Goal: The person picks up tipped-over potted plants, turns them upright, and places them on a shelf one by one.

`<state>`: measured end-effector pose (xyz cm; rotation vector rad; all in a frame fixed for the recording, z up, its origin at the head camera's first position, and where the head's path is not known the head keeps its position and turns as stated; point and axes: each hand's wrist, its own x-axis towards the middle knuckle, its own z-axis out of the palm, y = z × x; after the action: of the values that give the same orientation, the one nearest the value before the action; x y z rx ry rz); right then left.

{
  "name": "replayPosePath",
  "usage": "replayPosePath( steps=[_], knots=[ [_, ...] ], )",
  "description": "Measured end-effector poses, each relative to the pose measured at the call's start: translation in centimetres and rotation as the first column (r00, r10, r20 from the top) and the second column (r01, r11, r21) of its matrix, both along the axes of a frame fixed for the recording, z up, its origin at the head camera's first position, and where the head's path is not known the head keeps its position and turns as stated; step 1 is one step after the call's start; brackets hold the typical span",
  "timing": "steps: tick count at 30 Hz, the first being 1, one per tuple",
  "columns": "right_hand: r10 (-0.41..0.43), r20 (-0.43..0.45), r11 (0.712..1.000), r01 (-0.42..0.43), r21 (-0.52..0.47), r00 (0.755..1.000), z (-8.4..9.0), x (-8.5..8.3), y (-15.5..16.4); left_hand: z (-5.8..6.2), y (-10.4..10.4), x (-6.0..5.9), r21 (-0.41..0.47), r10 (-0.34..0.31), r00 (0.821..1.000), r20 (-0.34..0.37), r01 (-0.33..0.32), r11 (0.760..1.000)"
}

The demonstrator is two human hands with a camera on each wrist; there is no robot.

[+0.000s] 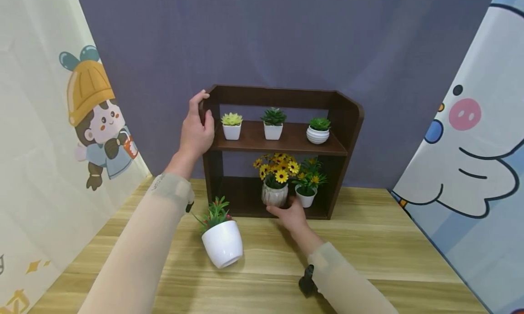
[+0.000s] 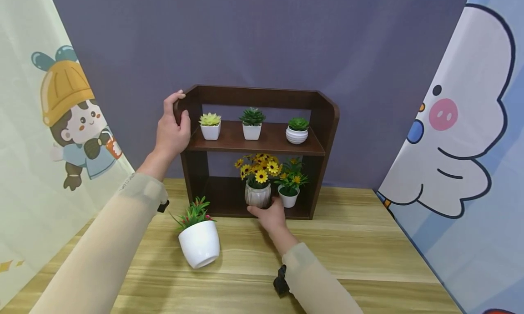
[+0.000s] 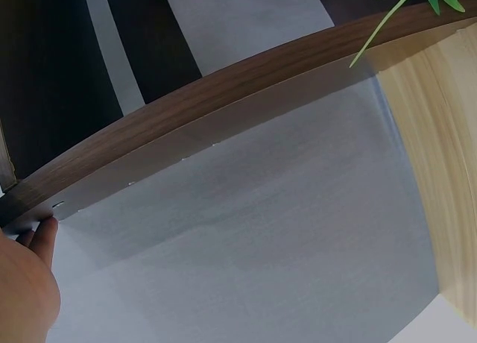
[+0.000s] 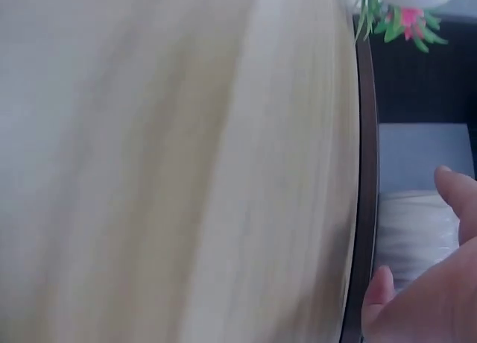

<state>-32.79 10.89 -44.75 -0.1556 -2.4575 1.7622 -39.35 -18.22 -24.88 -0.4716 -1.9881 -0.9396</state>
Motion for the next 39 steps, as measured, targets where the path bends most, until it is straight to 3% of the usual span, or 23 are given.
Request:
replayPosePath(
  steps=[8, 13, 22, 29, 36, 39],
  knots=[
    [0.112, 0.06, 0.993, -0.114, 0.033, 0.992, 1.1, 2.8, 1.3, 0.0, 0.0, -0.1, -0.001, -0.002, 1.0, -0.002, 0.002, 1.0],
    [0.233, 0.055, 0.972, -0.233, -0.013, 0.971, 1.6, 4.8, 2.2, 0.0, 0.0, 0.0, -0.009, 0.004, 1.0, -0.005, -0.004, 1.0],
    [0.474, 0.096, 0.88, -0.469, -0.07, 0.875, 1.8, 7.2, 3.7, 0.0, 0.1, 0.2, 0.009, -0.021, 1.0, -0.003, 0.021, 1.0],
    [0.56, 0.129, 0.828, -0.557, -0.061, 0.818, 1.9, 7.8, 2.6, 0.0, 0.0, 0.1, 0.011, -0.01, 1.0, -0.004, 0.01, 1.0],
    [0.652, 0.125, 0.757, -0.651, -0.057, 0.748, 1.6, 7.8, -0.2, -0.1, 0.0, 0.0, 0.007, -0.002, 1.0, -0.008, 0.002, 1.0],
    [0.674, 0.118, 0.738, -0.673, -0.049, 0.73, 1.6, 7.8, -1.3, 0.0, 0.0, 0.0, 0.007, -0.007, 1.0, -0.015, 0.007, 1.0]
  ],
)
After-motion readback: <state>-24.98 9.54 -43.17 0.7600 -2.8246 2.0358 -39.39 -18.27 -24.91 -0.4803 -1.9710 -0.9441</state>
